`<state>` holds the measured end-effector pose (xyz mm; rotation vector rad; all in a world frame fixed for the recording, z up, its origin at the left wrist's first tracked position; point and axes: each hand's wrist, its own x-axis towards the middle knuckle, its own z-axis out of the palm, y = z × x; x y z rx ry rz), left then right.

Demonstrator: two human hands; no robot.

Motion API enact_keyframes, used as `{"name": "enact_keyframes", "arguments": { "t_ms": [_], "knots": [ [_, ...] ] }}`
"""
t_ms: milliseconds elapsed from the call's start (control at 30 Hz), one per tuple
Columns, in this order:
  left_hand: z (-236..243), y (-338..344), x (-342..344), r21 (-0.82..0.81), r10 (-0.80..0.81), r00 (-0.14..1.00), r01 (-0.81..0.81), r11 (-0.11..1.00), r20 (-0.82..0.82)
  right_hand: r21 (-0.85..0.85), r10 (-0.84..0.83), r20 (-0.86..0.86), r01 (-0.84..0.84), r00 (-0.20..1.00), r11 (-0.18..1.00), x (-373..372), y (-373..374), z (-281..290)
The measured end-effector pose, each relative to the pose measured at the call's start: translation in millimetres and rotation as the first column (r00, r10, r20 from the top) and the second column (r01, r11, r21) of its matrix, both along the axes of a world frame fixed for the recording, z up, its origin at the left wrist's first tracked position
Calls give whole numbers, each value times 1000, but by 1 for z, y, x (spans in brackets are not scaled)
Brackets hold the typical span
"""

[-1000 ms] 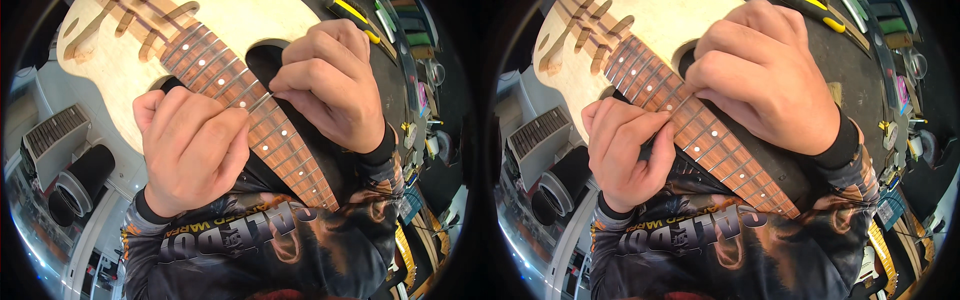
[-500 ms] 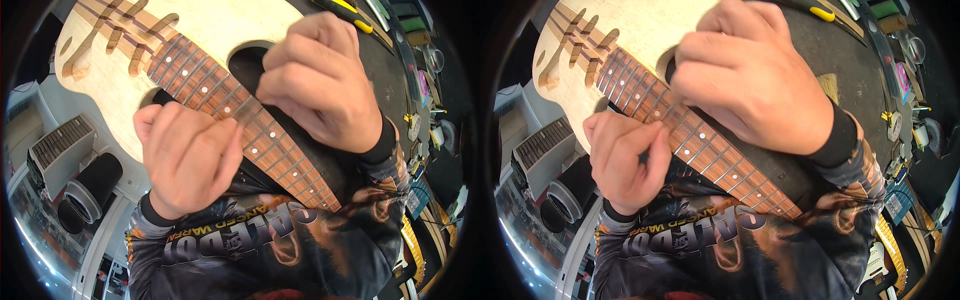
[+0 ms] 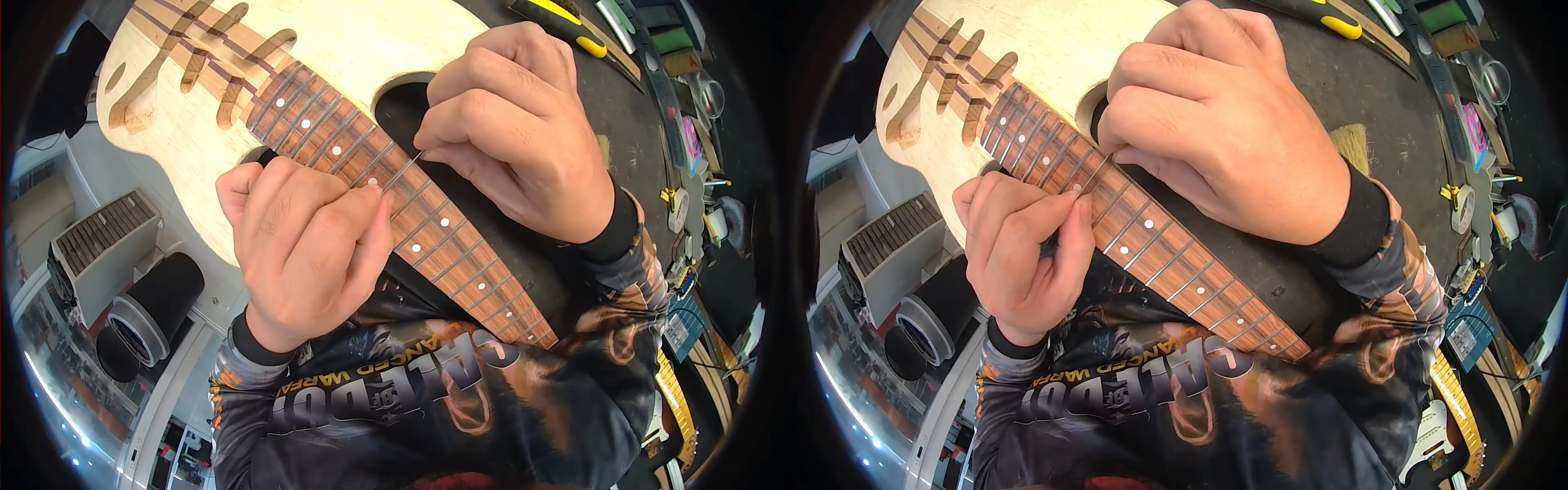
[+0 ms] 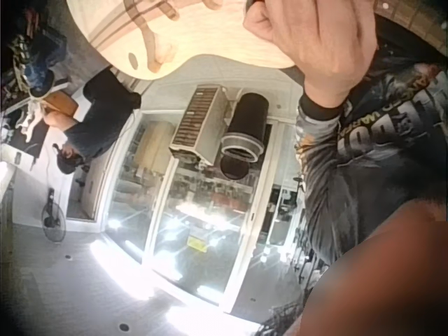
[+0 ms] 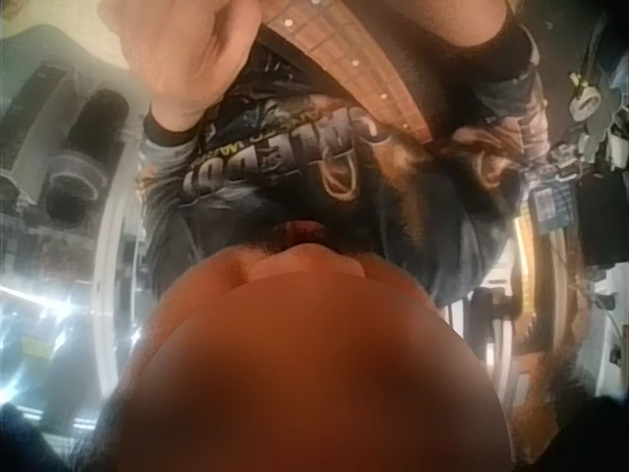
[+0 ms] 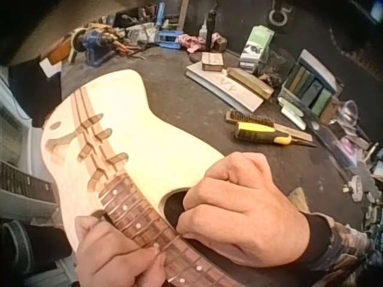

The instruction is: The person cleans the fretboard of a guitar body using a brush and a thin metal tool, repeatedly brushing away debris and scraping between the frets.

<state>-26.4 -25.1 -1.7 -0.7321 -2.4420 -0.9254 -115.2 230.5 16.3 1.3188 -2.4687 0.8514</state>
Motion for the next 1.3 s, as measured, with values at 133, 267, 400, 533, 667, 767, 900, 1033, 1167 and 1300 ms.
{"name": "enact_keyframes", "arguments": {
  "t_ms": [133, 267, 400, 533, 667, 767, 900, 1033, 1167, 1300],
  "knots": [
    [2, 1, -1, -16, 14, 1000, -14, 1000, -9, -21, 11, -3, -11, 1000, 1000, -1, 0, -3],
    [1, 3, -2, -2, 4, 1000, -4, 1000, -3, -141, 80, -52, -87, 995, 986, -9, 6, -23],
    [4, 1, -1, -17, -21, 1000, 21, 1000, 13, -113, 79, -6, -79, 997, 990, -5, 3, -4],
    [10, 1, 4, 2, -88, 992, 88, 996, 88, 19, 32, 13, -32, 999, 999, 8, 7, 9],
    [0, -3, 2, 56, -42, 995, 37, 998, 87, -3, -14, 11, 14, 1000, 1000, 6, 2, 7],
    [5, -1, -1, 40, -15, 996, 11, 999, 86, -10, -2, -6, 1, 1000, 1000, 2, 0, 1],
    [0, 0, -3, 21, -18, 1000, 17, 1000, 22, -15, -7, 11, 7, 1000, 1000, 2, 1, 0],
    [8, 3, 5, -35, -23, 999, 24, 999, 23, 20, 9, 39, -9, 999, 1000, 9, 5, 8],
    [10, -1, -1, 19, -99, 987, 97, 995, 129, 31, 2, 63, -4, 998, 1000, 11, 8, 10],
    [1, -2, -3, -1, 16, 1000, -16, 1000, -4, 22, -14, 47, 13, 999, 1000, 4, -1, 9]
  ]
}}
